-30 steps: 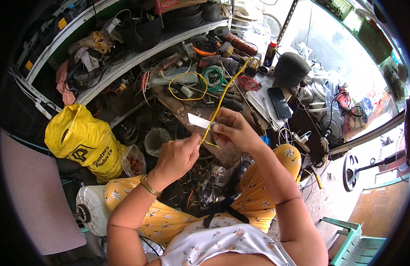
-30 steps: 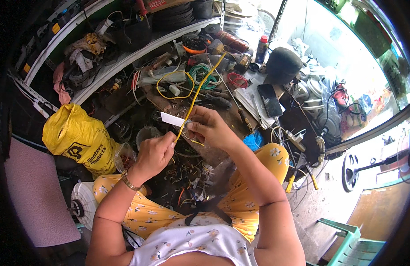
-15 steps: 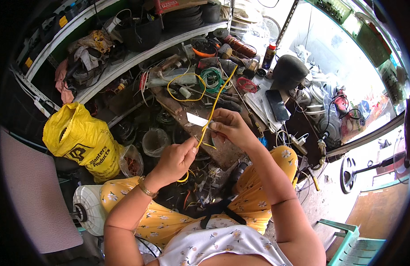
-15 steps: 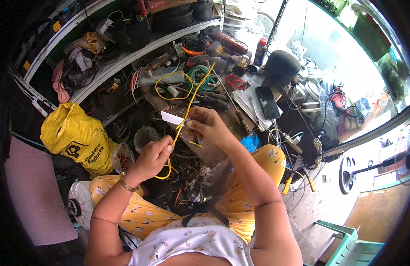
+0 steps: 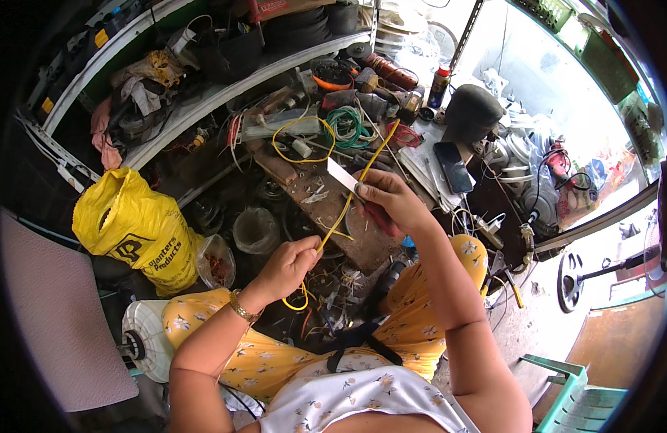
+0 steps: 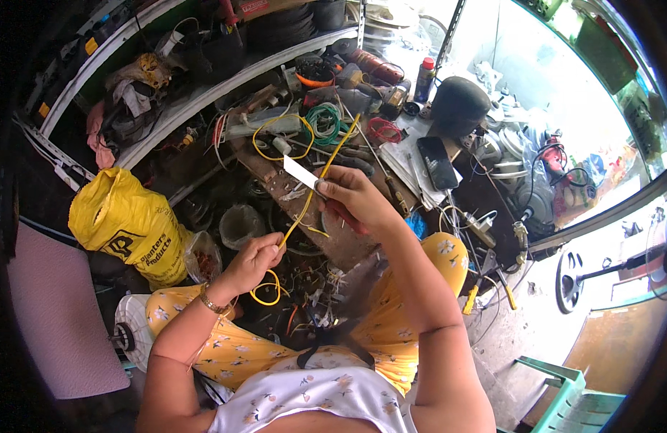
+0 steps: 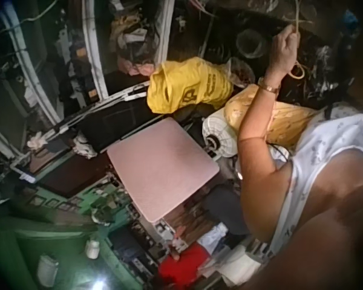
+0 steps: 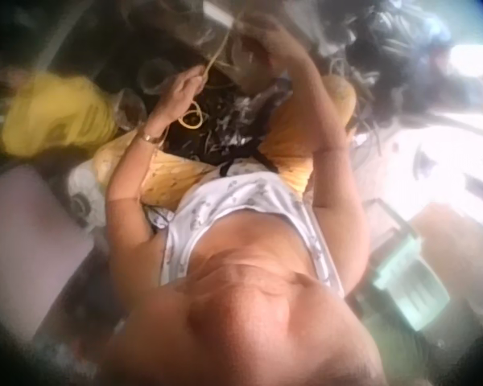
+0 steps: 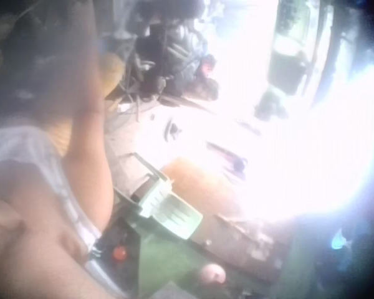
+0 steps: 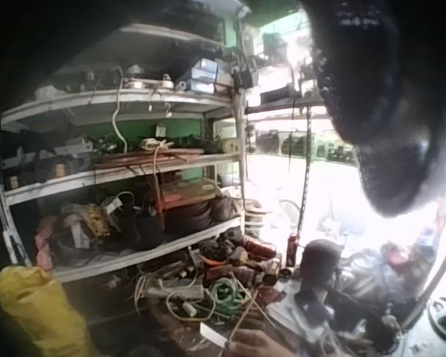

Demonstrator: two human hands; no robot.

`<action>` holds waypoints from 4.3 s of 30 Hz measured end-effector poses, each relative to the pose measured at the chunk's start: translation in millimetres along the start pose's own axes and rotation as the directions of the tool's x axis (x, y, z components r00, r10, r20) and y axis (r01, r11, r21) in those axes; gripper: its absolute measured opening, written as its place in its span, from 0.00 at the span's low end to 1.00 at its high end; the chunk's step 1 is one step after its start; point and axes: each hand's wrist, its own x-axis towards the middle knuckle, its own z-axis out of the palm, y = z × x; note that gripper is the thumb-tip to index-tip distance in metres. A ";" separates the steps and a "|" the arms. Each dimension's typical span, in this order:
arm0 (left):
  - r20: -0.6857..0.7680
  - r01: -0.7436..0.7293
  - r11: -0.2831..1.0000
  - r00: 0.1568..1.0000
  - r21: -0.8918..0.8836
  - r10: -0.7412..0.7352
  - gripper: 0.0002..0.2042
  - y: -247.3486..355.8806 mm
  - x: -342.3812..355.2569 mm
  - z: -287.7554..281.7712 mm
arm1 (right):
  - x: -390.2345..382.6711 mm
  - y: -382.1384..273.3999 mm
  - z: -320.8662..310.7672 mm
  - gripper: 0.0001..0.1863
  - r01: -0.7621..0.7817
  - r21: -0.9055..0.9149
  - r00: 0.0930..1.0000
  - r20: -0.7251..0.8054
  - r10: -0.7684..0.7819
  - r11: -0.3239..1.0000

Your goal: The person strips the insulation from the end of a yellow electrical wire by hand using a small blade. They repeatedly score the outer coating and pull it away to expose the copper strands, working on multiple wires in a workspace.

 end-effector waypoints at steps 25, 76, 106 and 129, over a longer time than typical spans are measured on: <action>-0.305 -0.130 0.991 0.943 0.027 0.132 0.06 -4.8 19.4 7.0 | 0.7 15.1 41.1 0.06 0.079 0.051 0.994 0.070 -0.083 0.996; 0.088 0.030 0.909 0.996 -0.415 0.008 0.07 -35.2 -15.5 11.7 | 8.6 5.1 3.7 0.09 0.071 -0.254 0.997 -0.017 -0.078 0.965; -0.286 0.076 0.969 0.958 0.236 -0.005 0.06 17.5 -3.5 17.6 | 2.2 10.6 26.8 0.09 0.090 -0.121 0.968 -0.224 -0.115 0.989; -0.348 -0.043 0.967 0.928 0.252 0.132 0.06 3.7 -13.6 18.5 | -11.8 3.1 42.0 0.08 0.185 -0.171 0.983 0.023 -0.183 0.968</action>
